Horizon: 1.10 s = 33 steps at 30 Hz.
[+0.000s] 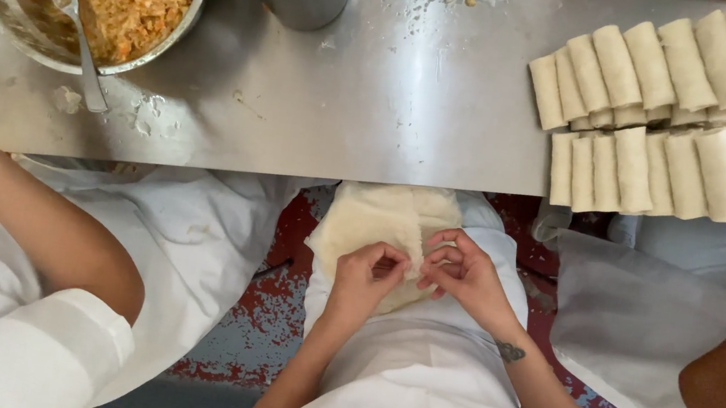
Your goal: A person is seen manually wrapping lumpia by placing a portion of filling onto a wrapper, folding the sides, and rolling it into a tight cylinder on a metal table.
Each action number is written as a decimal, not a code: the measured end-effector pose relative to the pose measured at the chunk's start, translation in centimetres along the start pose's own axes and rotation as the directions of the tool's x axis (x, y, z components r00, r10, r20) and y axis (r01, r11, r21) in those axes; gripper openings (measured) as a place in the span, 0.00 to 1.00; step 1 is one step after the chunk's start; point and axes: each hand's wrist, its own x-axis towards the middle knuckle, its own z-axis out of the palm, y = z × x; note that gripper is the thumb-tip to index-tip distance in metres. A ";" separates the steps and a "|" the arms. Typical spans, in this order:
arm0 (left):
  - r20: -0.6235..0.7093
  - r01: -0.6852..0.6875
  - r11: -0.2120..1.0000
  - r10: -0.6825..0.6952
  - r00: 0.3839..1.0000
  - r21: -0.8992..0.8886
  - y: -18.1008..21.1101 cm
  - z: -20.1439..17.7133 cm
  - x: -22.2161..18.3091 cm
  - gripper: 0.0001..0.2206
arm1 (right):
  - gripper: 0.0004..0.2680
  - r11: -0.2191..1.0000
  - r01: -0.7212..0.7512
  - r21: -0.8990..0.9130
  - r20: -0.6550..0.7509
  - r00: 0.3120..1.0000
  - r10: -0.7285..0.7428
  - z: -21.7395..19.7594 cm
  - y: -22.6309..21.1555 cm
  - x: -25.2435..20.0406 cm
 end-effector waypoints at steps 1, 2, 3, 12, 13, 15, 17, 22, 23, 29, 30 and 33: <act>-0.039 0.003 0.997 0.000 0.999 0.081 0.6 -0.3 0.0 0.04 | 0.17 1.000 0.020 -0.021 -0.008 1.000 -0.020 -0.2 0.5 0.1; -0.076 0.010 0.987 0.003 0.997 0.162 1.2 -0.7 -0.1 0.04 | 0.16 0.998 0.039 -0.043 -0.017 0.999 -0.039 -0.4 1.0 0.1; -0.074 0.010 0.987 0.002 0.997 0.163 0.9 -0.4 -0.4 0.04 | 0.16 0.998 0.038 -0.042 -0.019 0.999 -0.039 -0.1 0.9 -0.1; -0.049 -0.257 0.857 0.310 0.949 0.448 4.6 -2.0 -1.7 0.12 | 0.07 0.812 0.188 -0.552 -0.097 0.953 -0.286 1.3 -0.7 -1.3; -0.099 -0.223 0.840 0.309 0.946 0.494 4.8 -2.4 -1.7 0.10 | 0.07 0.803 0.173 -0.571 -0.091 0.958 -0.271 1.0 -0.5 -1.4; -0.152 -0.184 0.823 0.310 0.939 0.538 4.2 -2.5 -1.8 0.09 | 0.06 0.792 0.160 -0.589 -0.083 0.963 -0.256 1.1 -0.5 -1.5; -0.221 -0.163 0.826 0.325 0.920 0.539 2.7 -1.9 -1.4 0.08 | 0.04 0.760 0.298 -0.578 -0.004 0.930 -0.367 1.8 -1.3 -1.2; -0.223 -0.187 0.780 0.385 0.896 0.597 2.5 -0.5 0.1 0.11 | 0.13 0.701 0.352 -0.621 -0.047 0.876 -0.481 2.5 0.7 1.8; -0.186 -0.227 0.712 0.451 0.873 0.664 3.1 -0.3 0.4 0.14 | 0.14 0.645 0.355 -0.676 -0.043 0.856 -0.516 2.9 0.5 2.0; -0.287 -0.198 0.750 0.464 0.838 0.631 2.1 -1.3 1.0 0.02 | 0.06 0.542 0.445 -0.713 -0.072 0.723 -0.687 2.2 0.5 1.9; -0.287 -0.200 0.750 0.465 0.838 0.631 2.1 -1.0 1.1 0.02 | 0.06 0.541 0.444 -0.714 -0.072 0.722 -0.688 2.4 0.0 1.8; -0.327 -0.196 0.859 0.378 0.866 0.473 2.0 -0.3 1.3 0.08 | 0.09 0.599 0.461 -0.655 -0.084 0.744 -0.663 3.3 -0.6 2.0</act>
